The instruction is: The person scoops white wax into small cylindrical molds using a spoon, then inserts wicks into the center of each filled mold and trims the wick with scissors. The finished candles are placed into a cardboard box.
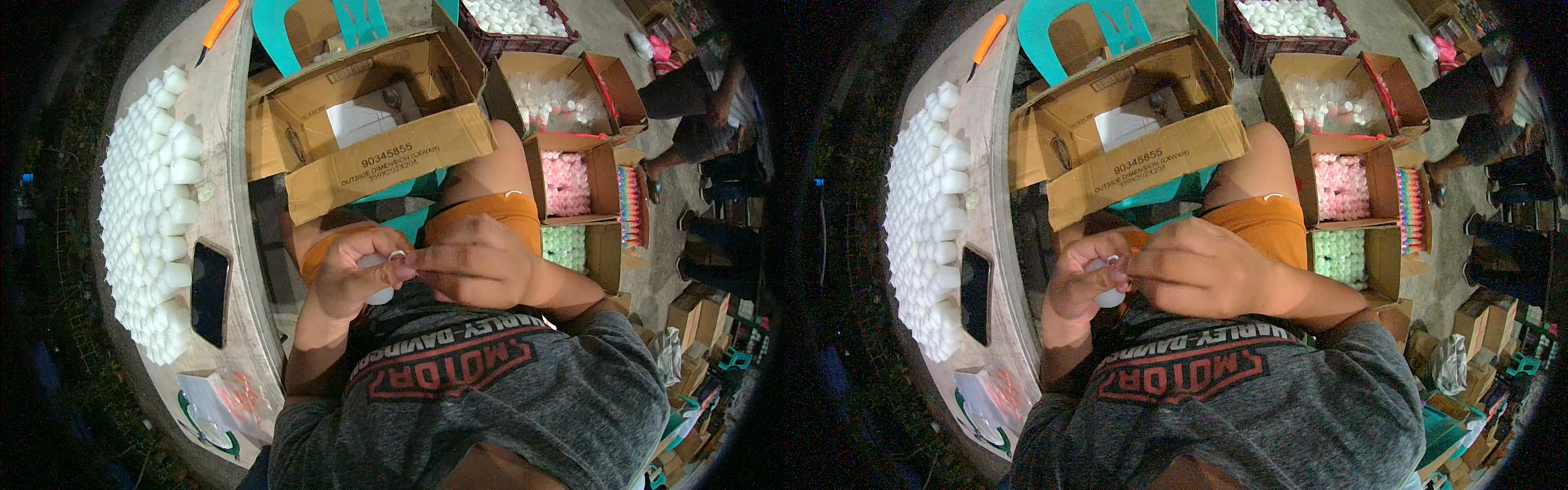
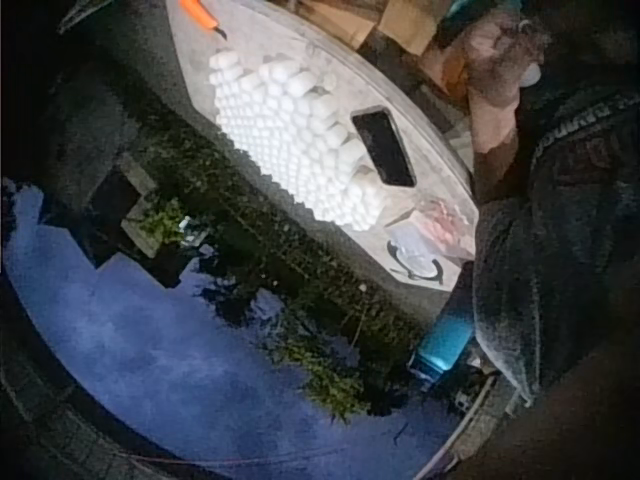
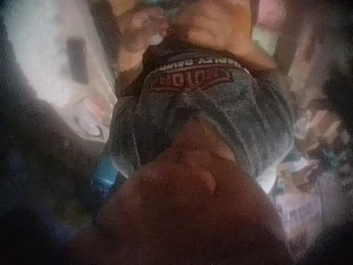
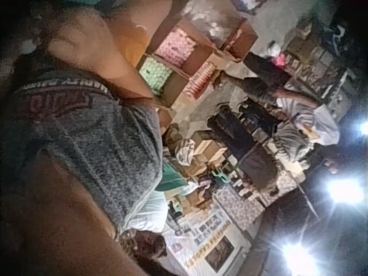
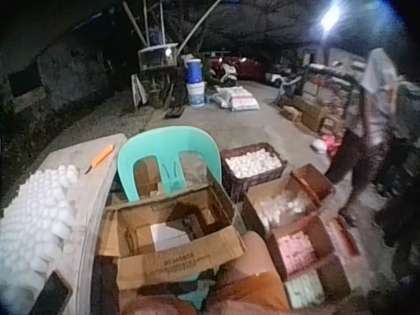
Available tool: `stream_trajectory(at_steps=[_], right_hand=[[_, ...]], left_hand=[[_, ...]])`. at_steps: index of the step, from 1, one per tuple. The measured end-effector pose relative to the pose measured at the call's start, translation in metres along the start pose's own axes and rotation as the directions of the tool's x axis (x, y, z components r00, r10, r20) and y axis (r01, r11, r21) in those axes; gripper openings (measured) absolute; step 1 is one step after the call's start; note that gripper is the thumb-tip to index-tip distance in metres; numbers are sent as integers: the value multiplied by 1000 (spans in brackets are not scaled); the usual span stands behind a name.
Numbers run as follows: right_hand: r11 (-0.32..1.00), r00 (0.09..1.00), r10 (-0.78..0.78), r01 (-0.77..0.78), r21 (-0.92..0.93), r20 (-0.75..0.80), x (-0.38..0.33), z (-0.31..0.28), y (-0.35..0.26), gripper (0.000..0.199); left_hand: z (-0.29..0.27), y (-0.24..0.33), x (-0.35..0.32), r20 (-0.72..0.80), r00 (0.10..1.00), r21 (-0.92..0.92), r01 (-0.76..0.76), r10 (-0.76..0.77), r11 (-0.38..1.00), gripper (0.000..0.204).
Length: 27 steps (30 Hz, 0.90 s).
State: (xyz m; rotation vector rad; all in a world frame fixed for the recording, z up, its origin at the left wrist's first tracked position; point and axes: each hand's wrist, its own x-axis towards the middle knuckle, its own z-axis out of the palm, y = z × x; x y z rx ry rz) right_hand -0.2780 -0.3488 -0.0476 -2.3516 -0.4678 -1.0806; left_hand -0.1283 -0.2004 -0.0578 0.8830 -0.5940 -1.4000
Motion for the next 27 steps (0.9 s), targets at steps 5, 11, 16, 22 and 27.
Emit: stream_trajectory(at_steps=[5, 11, 16, 22, 27], right_hand=[[927, 951, 304, -283, 245, -53, 2, 5, -4, 20], [499, 652, 755, -512, 699, -62, -3, 21, -14, 18], [385, 568, 822, -517, 765, -30, 0, 20, -15, 11], [826, 816, 549, -496, 268, -179, 3, 14, -10, 19], [846, 832, 521, -475, 240, -189, 1, 18, -11, 25]], left_hand=[[13, 1, 3, -136, 952, 492, -176, 274, 853, 12], [32, 0, 6, -9, 758, 868, -318, 652, 382, 11], [32, -3, 7, -77, 750, 869, -273, 657, 413, 9], [31, -9, 1, -321, 895, 415, -163, 311, 895, 15], [23, -15, 1, -315, 891, 394, -190, 327, 899, 17]])
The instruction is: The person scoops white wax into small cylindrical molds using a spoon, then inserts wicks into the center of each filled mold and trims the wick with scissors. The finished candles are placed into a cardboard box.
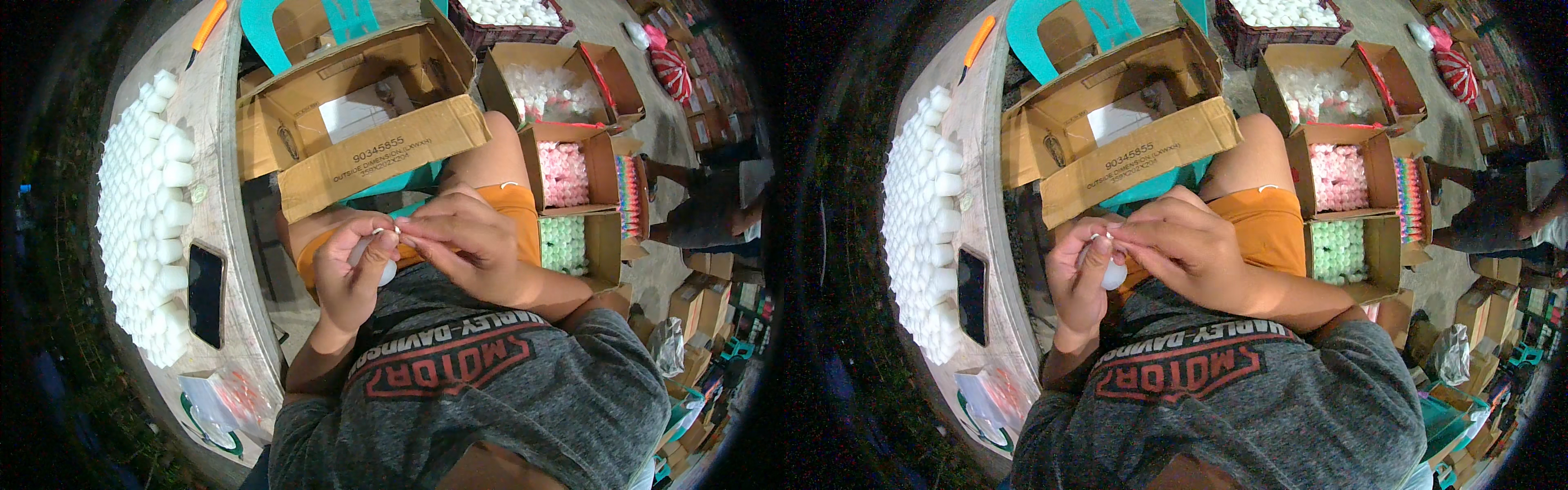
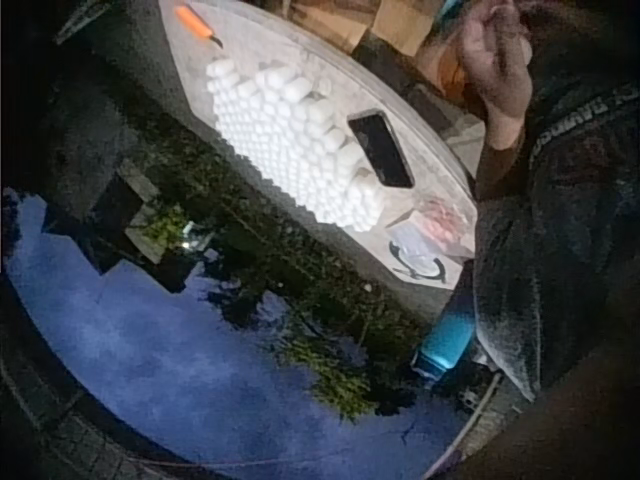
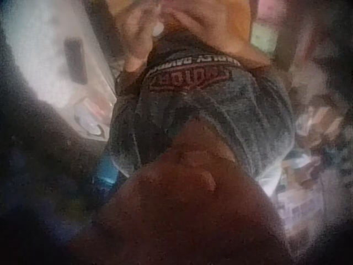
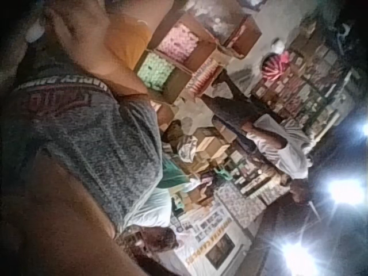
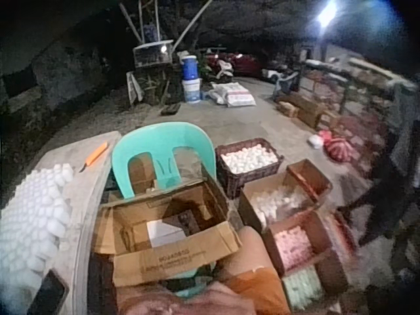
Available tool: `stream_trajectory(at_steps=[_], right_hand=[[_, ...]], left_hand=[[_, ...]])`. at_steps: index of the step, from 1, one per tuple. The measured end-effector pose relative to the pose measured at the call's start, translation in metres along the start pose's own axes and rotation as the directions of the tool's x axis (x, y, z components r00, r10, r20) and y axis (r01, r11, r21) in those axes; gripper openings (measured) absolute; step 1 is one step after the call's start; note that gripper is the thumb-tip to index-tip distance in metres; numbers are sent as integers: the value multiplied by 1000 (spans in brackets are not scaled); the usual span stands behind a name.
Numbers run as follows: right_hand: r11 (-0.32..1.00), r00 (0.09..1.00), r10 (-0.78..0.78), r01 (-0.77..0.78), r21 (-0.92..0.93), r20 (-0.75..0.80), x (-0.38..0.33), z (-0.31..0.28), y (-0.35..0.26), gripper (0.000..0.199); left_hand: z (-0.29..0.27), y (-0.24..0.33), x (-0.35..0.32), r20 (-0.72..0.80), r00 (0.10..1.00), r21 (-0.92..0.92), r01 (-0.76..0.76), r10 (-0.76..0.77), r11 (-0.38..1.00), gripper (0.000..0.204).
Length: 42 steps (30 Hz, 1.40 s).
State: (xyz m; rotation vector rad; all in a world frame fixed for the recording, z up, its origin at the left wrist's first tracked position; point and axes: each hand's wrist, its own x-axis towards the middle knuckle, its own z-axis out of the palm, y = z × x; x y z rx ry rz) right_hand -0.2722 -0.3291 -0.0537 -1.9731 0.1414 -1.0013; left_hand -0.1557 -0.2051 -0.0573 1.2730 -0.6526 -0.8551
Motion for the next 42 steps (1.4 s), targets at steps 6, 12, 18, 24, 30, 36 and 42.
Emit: stream_trajectory(at_steps=[6, 12, 18, 24, 30, 36, 42], right_hand=[[994, 999, 45, -44, -95, 3, -4, -1, -2, 18], [994, 998, 61, -62, -93, -19, 1, -2, 0, 18], [989, 999, 52, -49, -137, 15, 6, -6, 0, 18], [987, 997, 78, -80, -140, -23, 14, -13, 2, 15], [984, 995, 89, -93, -150, -33, 15, -11, 4, 16], [973, 983, 182, -174, 152, -39, 13, -11, 13, 18], [984, 978, 67, -97, 146, 197, 17, -20, 8, 19]], left_hand=[[1, -1, 5, 7, 969, 305, -237, 247, 922, 12], [5, 8, 6, 9, 965, 451, -239, 263, 860, 9], [6, 3, 5, 16, 969, 419, -229, 245, 879, 10], [5, 6, 5, 14, 990, 330, -140, 144, 934, 10], [3, 7, 4, 34, 985, 327, -171, 169, 929, 10], [5, 14, 4, -47, 998, 106, -36, 41, 994, 8], [-1, 7, 5, 40, 972, 387, -229, 232, 893, 7]])
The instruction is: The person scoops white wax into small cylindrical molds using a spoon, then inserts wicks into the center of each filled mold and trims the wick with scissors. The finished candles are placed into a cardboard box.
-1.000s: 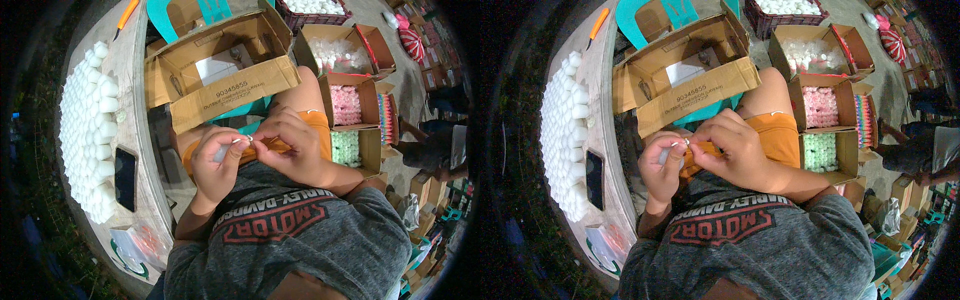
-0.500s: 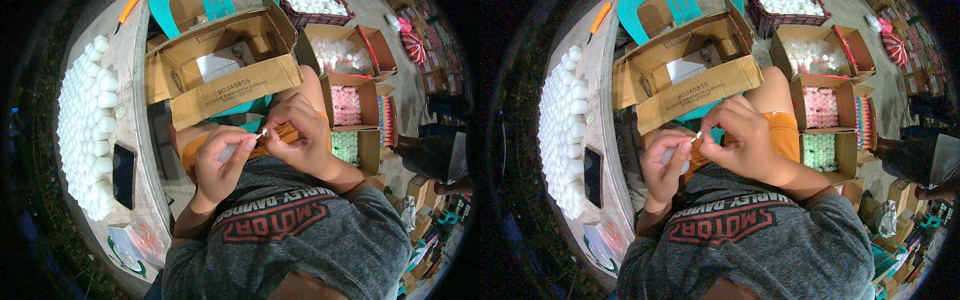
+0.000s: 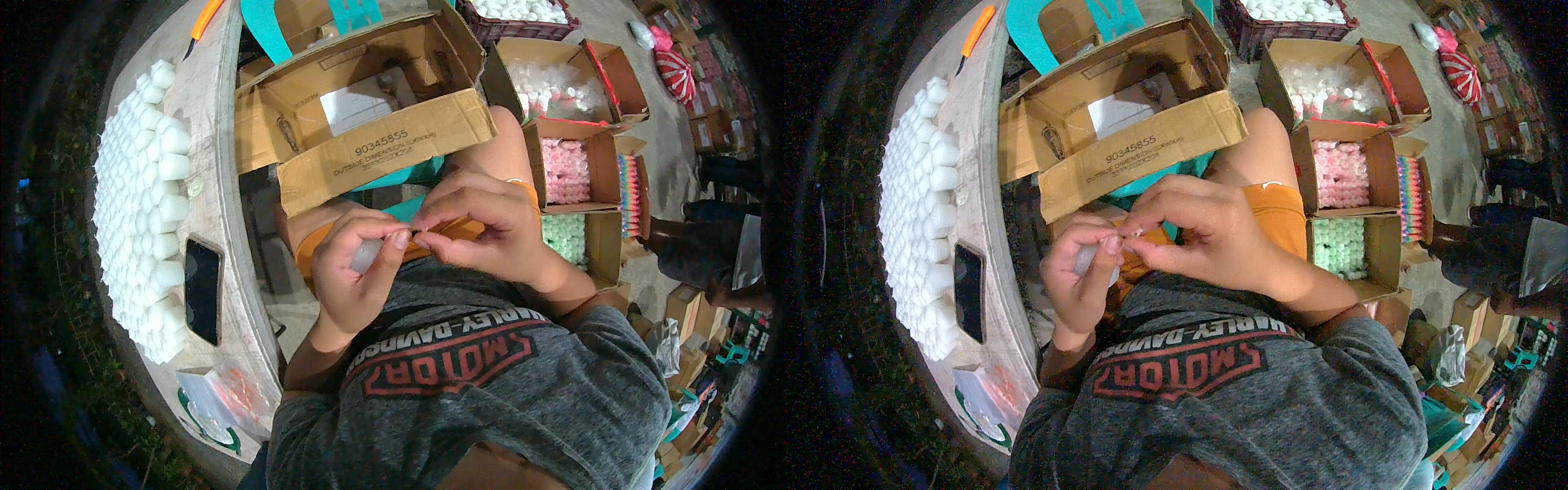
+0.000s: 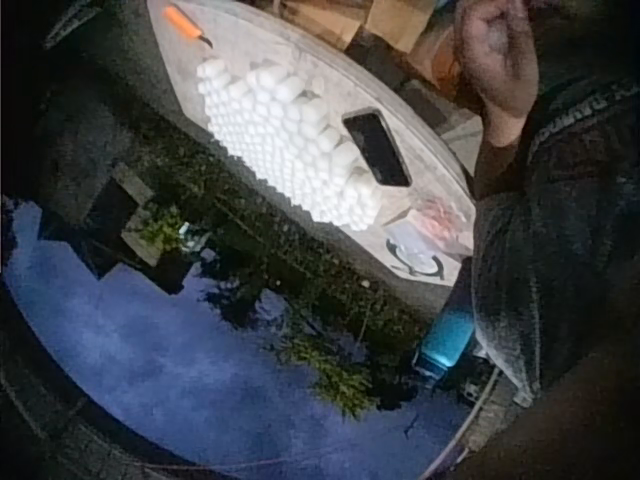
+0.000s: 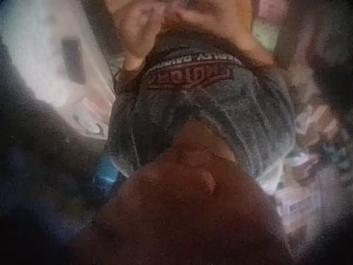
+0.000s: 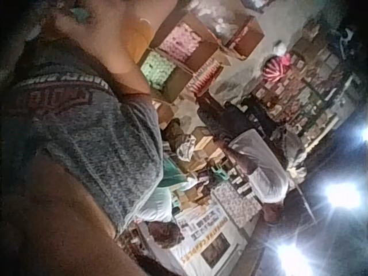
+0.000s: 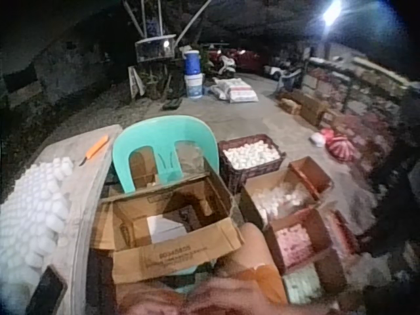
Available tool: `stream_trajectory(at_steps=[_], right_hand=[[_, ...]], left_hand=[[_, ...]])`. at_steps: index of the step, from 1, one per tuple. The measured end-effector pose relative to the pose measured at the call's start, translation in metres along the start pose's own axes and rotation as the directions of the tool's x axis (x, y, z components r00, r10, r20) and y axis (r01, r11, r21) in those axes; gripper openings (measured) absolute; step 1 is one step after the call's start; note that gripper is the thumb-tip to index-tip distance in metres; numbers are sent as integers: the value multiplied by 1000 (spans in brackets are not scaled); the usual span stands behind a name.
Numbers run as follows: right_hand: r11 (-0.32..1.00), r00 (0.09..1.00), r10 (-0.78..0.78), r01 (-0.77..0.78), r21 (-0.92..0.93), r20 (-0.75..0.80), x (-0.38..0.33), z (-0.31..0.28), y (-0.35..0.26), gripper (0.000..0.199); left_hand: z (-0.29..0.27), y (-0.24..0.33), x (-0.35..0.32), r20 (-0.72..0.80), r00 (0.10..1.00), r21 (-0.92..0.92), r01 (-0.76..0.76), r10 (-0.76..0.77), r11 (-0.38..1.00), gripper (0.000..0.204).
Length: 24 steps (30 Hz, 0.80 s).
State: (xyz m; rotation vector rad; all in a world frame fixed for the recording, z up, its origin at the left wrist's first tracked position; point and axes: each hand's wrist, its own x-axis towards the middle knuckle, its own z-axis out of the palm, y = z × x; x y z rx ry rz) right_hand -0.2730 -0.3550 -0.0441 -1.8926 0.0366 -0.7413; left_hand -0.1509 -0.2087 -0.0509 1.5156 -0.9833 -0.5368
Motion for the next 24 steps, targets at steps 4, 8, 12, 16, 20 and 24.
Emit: stream_trajectory(at_steps=[4, 8, 12, 16, 20, 24], right_hand=[[997, 998, 53, -55, 48, 39, 1, -1, -2, 15], [978, 988, 126, -140, 153, 94, -2, -5, -1, 16], [950, 977, 159, -191, 245, 144, -3, -9, -3, 17], [951, 980, 152, -180, 250, 130, -5, -11, -3, 14], [919, 962, 265, -272, 287, 62, -12, -20, 2, 12], [847, 901, 433, -408, 342, 2, -18, -26, 0, 23]], left_hand=[[-1, 3, 5, 16, 971, 144, -240, 240, 960, 8], [-2, 16, 3, 43, 958, 273, -284, 283, 919, 8], [-5, 20, 1, 19, 956, 313, -282, 291, 907, 6], [-5, 20, 2, 25, 965, 286, -258, 262, 923, 7], [-11, 18, 10, 73, 979, 232, -201, 188, 952, 9], [-12, 18, 11, 44, 994, 196, -109, 103, 974, 9]])
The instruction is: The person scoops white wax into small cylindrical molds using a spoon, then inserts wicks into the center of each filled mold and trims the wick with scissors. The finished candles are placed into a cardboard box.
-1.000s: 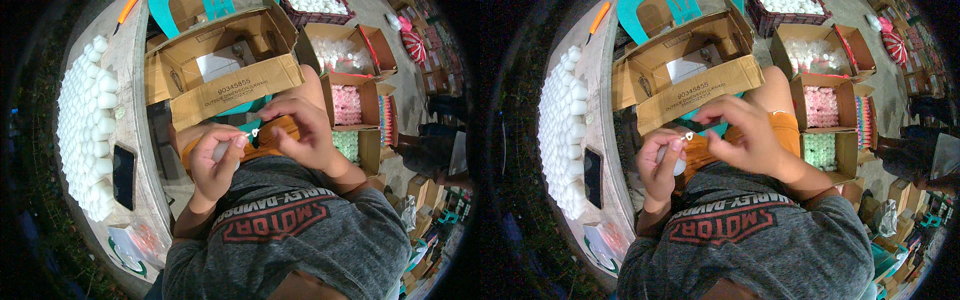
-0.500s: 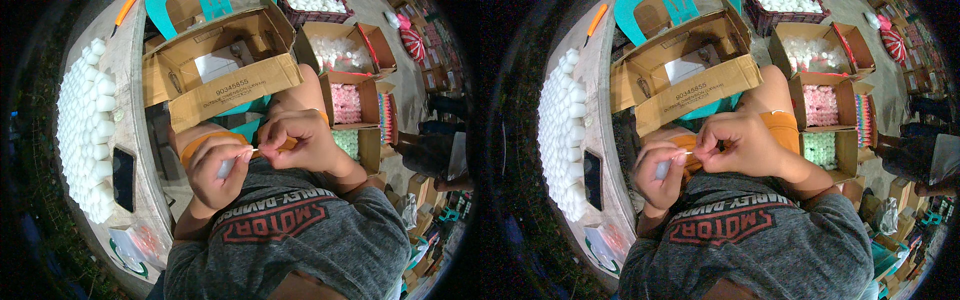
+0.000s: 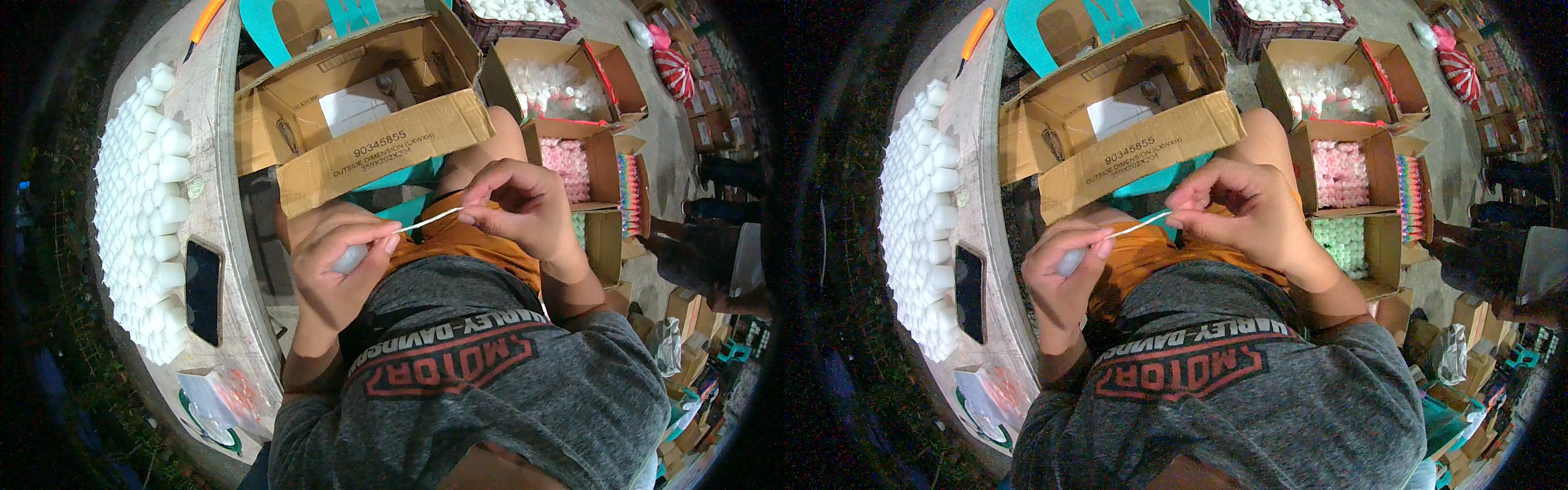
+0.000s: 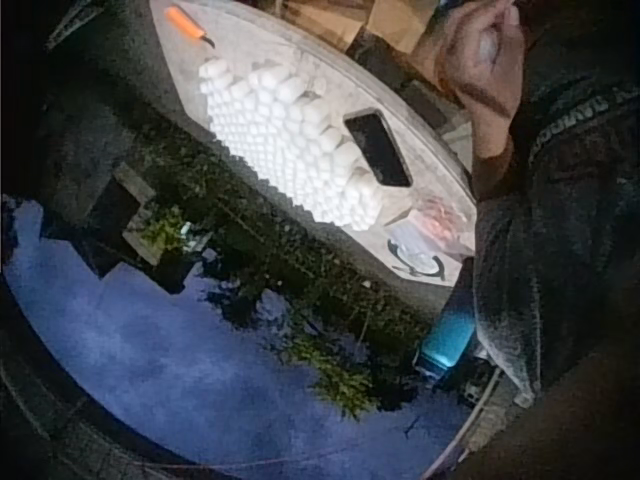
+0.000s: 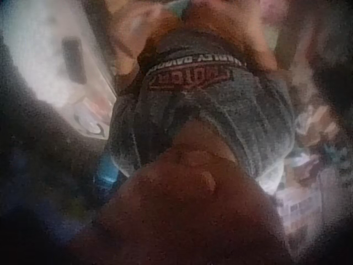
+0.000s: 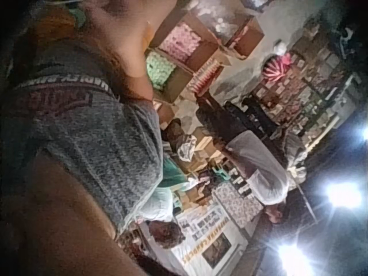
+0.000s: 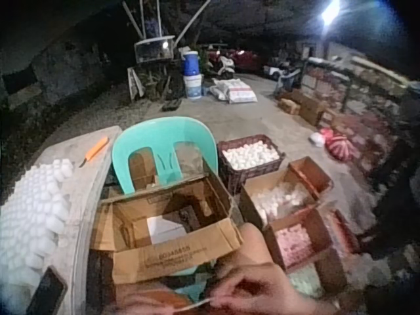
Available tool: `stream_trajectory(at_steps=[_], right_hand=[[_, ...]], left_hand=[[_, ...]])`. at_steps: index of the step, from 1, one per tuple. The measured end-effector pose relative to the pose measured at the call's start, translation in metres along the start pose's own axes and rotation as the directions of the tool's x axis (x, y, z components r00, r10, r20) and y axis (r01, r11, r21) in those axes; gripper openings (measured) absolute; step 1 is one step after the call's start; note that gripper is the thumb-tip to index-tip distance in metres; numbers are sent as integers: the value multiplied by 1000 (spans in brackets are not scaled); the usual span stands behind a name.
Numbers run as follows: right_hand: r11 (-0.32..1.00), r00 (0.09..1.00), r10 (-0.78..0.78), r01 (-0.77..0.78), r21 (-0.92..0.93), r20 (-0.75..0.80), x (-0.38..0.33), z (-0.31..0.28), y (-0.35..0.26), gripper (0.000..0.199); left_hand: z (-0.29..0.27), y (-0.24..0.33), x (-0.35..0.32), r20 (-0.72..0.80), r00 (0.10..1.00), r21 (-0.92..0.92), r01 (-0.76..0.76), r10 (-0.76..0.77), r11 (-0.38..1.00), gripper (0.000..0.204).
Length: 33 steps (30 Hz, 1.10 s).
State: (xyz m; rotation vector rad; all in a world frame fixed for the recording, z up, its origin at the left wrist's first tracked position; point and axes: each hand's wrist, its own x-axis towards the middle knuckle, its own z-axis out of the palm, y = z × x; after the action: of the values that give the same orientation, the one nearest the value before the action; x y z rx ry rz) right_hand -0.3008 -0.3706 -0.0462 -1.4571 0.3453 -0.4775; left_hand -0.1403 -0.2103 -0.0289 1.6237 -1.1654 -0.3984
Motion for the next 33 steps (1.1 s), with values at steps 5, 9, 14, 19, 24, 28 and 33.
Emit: stream_trajectory(at_steps=[5, 9, 14, 19, 24, 28, 33], right_hand=[[883, 962, -269, 267, -385, 49, 7, 4, -2, 33], [777, 919, -331, 393, -491, 213, 12, 16, -5, 32], [870, 946, -276, 322, -373, 173, 12, 23, 5, 12], [802, 947, -307, 312, -510, 97, 12, 25, 6, 9], [798, 957, -282, 272, -537, 65, 11, 16, -2, 12], [720, 915, -389, 373, -585, 104, 13, 27, -1, 15], [607, 869, -481, 426, -671, 117, 15, 39, 4, 22]], left_hand=[[2, -7, -2, 13, 996, 107, -84, 83, 991, 13], [6, -9, -3, 89, 984, 133, -162, 151, 978, 16], [9, -17, -3, 38, 998, -12, -41, 42, 999, 10], [4, -19, -4, -33, 982, -137, 182, -188, 974, 9], [-9, -27, 0, 36, 821, -953, 200, -570, 228, 20], [-2, -32, 0, 246, 796, -966, 250, -554, -69, 32], [9, -24, -1, 356, 757, -934, 262, -548, -245, 39]])
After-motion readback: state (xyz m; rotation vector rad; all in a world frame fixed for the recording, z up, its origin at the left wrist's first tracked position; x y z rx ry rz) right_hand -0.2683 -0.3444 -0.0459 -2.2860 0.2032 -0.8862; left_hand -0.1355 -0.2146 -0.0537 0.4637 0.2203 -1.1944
